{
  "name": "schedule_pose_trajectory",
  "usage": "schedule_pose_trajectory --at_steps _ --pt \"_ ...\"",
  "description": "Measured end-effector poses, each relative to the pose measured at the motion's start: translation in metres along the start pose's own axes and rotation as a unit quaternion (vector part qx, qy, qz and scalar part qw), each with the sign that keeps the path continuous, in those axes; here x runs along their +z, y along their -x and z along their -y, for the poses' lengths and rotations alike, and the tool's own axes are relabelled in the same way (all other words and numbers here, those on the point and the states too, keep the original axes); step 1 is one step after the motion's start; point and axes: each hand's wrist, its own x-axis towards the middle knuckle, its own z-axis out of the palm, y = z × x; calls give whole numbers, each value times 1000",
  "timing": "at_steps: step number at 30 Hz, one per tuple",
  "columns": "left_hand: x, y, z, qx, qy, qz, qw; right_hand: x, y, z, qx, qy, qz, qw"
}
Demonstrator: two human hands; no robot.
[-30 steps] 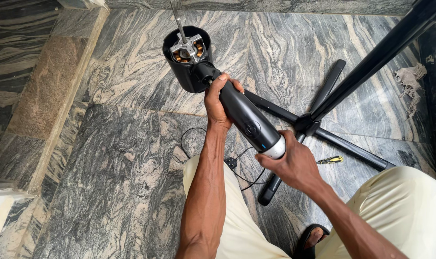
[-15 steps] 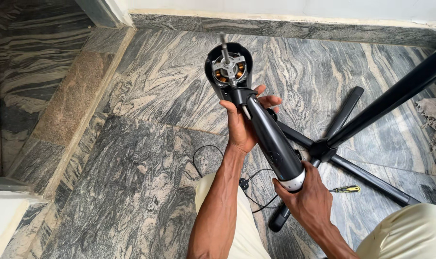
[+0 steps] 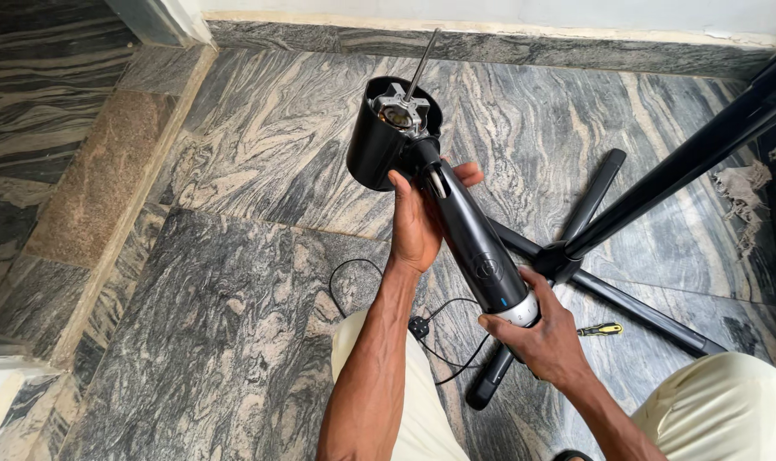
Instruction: The person assembles a standing fan by attaching the motor housing to the stand, inserting the fan blade onto the motor shaft, and securing the pole sections. The person uses a screwdriver to tighten screws and aligns components by hand.
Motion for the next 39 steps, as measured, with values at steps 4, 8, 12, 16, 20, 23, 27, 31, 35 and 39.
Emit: schedule_pose_trajectory --at_steps 4,8,12,16,20,23,27,31,35,39 --pt "-3 0 -5 30 -92 19 995 -8 -4 4 72 -225 85 968" --pt "-16 -2 -1 40 -112 7 993 -12 -7 3 78 -372 154 912" --pt "-25 -2 1 44 -97 -29 994 -11 -7 -11 69 -509 249 821" --pt "-24 -3 8 45 -17 -24 999 -5 -8 -38 76 -631 336 694" --pt "-30 -6 25 46 34 -31 998 2 -5 -59 90 -697 388 596" --pt "-22 -8 29 25 77 57 995 10 4 -62 89 -720 438 531" --pt "12 6 10 -87 191 122 970 19 17 -52 84 -751 512 408" --pt "21 16 -3 -100 108 70 987 18 20 -48 84 -743 491 447" --pt "19 9 0 -40 79 13 996 -3 -4 -48 121 -609 373 690" --pt "16 9 -1 2 32 -88 996 -24 -17 -39 103 -372 255 887"
